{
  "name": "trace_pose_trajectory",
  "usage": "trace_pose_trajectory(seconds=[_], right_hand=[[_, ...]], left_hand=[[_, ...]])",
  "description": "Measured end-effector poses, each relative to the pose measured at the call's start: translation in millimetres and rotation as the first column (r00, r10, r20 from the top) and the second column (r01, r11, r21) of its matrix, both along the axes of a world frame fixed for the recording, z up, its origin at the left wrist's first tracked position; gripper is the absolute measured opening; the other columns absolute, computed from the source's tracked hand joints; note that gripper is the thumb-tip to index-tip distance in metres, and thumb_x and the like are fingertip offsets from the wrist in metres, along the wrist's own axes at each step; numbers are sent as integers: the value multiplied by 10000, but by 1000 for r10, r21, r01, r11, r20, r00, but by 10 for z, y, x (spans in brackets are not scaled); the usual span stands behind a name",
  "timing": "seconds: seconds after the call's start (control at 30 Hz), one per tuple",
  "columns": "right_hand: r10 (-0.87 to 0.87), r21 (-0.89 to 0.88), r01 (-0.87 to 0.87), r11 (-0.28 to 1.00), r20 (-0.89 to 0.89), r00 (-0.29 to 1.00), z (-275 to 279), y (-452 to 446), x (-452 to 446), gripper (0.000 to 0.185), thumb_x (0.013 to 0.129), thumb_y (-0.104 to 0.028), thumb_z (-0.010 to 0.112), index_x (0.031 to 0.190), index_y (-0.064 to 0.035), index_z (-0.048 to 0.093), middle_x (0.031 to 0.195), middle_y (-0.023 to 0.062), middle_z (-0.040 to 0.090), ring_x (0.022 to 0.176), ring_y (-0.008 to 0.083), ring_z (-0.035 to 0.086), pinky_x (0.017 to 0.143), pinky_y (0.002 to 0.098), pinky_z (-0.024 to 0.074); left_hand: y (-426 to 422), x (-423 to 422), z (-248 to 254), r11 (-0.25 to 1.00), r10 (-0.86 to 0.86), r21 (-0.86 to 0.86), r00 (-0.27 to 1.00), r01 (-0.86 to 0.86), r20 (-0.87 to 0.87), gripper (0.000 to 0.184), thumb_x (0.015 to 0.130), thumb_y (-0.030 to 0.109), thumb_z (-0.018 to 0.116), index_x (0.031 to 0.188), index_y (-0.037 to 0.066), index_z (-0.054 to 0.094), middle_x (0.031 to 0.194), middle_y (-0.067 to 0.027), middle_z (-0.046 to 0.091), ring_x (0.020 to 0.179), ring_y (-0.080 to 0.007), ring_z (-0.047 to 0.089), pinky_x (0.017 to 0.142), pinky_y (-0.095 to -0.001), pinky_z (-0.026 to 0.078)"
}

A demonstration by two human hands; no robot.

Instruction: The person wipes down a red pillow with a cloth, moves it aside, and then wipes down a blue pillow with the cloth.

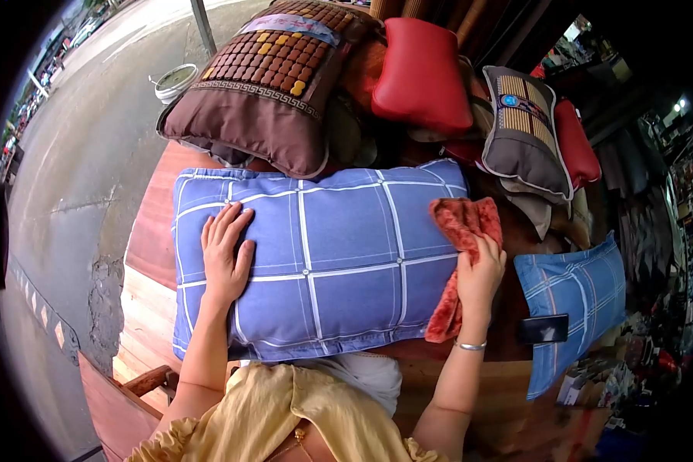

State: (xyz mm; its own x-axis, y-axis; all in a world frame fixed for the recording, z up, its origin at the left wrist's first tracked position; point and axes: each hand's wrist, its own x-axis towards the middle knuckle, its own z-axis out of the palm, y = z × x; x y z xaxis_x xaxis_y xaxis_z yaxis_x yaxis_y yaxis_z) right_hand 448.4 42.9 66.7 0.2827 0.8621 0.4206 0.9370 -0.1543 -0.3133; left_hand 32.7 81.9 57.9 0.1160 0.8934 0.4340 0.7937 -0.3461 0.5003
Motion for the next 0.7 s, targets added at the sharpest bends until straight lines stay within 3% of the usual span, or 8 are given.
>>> trace_pose_trajectory(seconds=[0.1, 0.2, 0.27, 0.4, 0.47, 0.53, 0.57, 0.7], right_hand=[[31, 13, -30, 999, -72, 997, 45, 40, -89, 314, 827, -105, 612, 1124, -24, 674, 1222, 154, 634, 1089, 386, 548, 975, 475, 441], [233, 77, -247, 966, 155, 960, 394, 92, -842, 295, 775, -68, 635, 1068, -49, 665, 1170, 112, 621, 1014, 372, 555, 918, 467, 460], [387, -63, -384, 921, 239, 890, 566, 73, -1437, 318, 742, -116, 674, 1059, -83, 676, 1177, 90, 610, 998, 329, 548, 852, 433, 470], [729, 127, -769, 626, 256, 635, 373, 23, -2380, 280, 749, -196, 670, 1021, -130, 672, 1133, 79, 600, 1000, 288, 532, 861, 458, 433], [751, 127, -794, 594, 267, 604, 373, 171, -2362, 181, 789, -195, 628, 951, -124, 665, 1080, 74, 607, 968, 278, 535, 842, 445, 433], [768, 73, -804, 590, 256, 587, 454, 401, -2183, 120, 799, -207, 624, 876, -123, 663, 1050, 75, 616, 953, 270, 542, 828, 433, 435], [776, -59, -777, 627, 133, 616, 502, 511, -1990, 305, 718, -164, 693, 1022, -149, 693, 1211, 63, 594, 1027, 282, 536, 877, 454, 428], [512, -159, -503, 850, 23, 858, 403, 1005, -966, 258, 805, -164, 655, 1042, -81, 712, 1219, 86, 657, 1153, 327, 580, 961, 459, 459]], left_hand=[[-1, 14, -7, 1000, 11, 21, 999, -10, -50, 438, 895, 230, 599, 1320, 128, 614, 1416, -140, 536, 1369, -312, 442, 1170, -495, 226], [6, 5, -33, 999, 16, 31, 997, -14, -69, 441, 895, 224, 595, 1328, 139, 610, 1418, -141, 532, 1371, -307, 440, 1168, -494, 230], [9, 2, -39, 999, 14, 35, 996, -11, -93, 449, 889, 228, 602, 1327, 125, 605, 1420, -141, 530, 1371, -305, 440, 1168, -491, 233], [66, -104, -227, 995, -2, 103, 990, 17, -144, 498, 857, 241, 633, 1322, 69, 584, 1429, -140, 523, 1375, -298, 436, 1171, -484, 235], [30, -182, -314, 992, 20, 130, 976, 9, -217, 535, 831, 249, 651, 1316, 38, 572, 1431, -140, 521, 1372, -298, 440, 1172, -485, 238], [-18, -224, -191, 990, -67, 121, 998, 67, 0, 541, 835, 239, 645, 1331, 37, 563, 1430, -145, 518, 1368, -304, 444, 1172, -491, 236], [15, -155, -130, 997, -23, 74, 996, 30, -88, 524, 847, 229, 636, 1336, 54, 572, 1422, -148, 526, 1364, -315, 447, 1172, -495, 234], [10, -69, -67, 1000, 8, 25, 1000, -8, -24, 431, 901, 225, 602, 1320, 124, 615, 1406, -143, 546, 1364, -304, 451, 1170, -493, 235]])
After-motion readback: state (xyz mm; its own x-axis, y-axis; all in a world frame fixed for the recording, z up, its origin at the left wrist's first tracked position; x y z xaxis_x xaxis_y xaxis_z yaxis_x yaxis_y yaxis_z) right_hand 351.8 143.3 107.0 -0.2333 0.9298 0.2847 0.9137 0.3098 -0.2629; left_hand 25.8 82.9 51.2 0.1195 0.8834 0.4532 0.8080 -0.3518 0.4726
